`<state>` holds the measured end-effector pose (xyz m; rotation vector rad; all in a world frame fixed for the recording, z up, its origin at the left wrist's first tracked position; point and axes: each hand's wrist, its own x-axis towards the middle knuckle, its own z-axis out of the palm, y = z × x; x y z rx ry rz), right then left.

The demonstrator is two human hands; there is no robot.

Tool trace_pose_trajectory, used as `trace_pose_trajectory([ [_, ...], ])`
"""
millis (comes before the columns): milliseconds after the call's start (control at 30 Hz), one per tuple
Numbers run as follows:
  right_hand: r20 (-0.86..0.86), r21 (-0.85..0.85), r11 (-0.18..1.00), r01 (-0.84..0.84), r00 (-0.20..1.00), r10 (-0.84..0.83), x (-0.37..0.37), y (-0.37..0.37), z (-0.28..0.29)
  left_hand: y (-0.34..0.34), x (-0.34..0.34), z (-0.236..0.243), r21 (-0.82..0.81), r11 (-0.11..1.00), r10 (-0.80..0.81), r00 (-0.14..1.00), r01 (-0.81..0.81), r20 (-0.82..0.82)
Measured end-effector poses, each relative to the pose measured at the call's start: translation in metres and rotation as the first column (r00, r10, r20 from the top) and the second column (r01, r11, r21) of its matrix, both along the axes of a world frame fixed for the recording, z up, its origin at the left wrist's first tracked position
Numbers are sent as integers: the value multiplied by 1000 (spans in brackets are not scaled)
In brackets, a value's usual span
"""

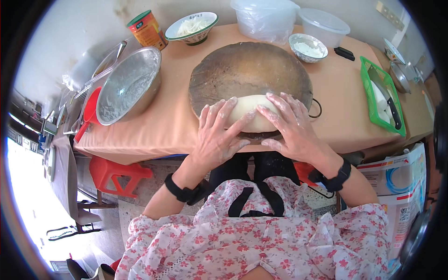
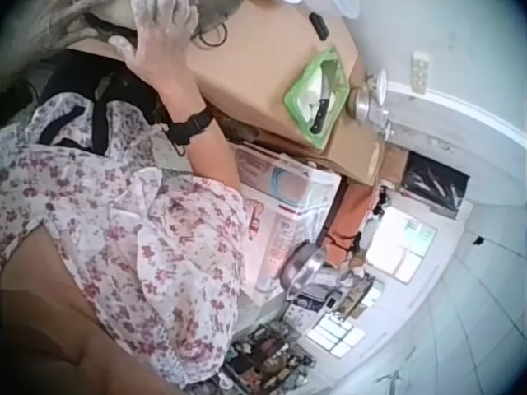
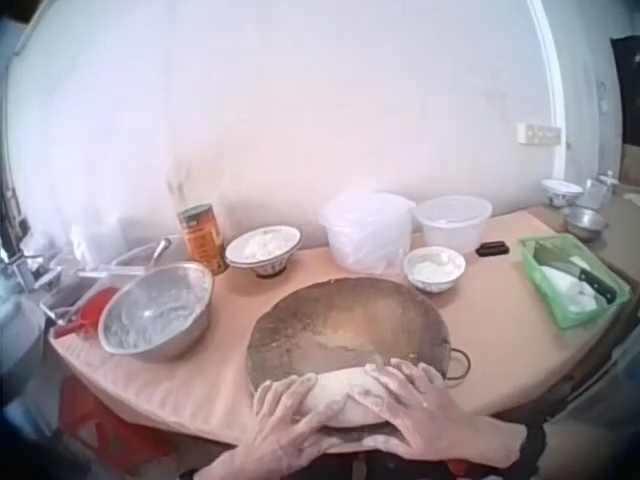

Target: Kneading a large piece of white dough on a wooden board in a kitchen setting.

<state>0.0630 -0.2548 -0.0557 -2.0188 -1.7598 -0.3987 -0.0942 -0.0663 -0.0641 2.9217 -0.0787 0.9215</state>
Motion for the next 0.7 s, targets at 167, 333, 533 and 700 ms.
trace_pose_trajectory([
  [167, -367, 29, 999, 38, 930, -24, 12, -4, 7, 4, 2, 15, -215, 974, 57, 996, -69, -63],
  [333, -441, 63, 996, 60, 897, -26, 10, 6, 5, 19, 18, 22, -381, 911, 48, 958, -158, -282],
  [533, -205, 256, 964, 77, 978, -24, -7, 4, 10, 18, 12, 18, -363, 931, 30, 999, -42, -38],
  [700, -91, 369, 927, 63, 995, -32, 8, 25, 53, 30, 25, 67, -319, 947, 56, 996, -32, 66],
])
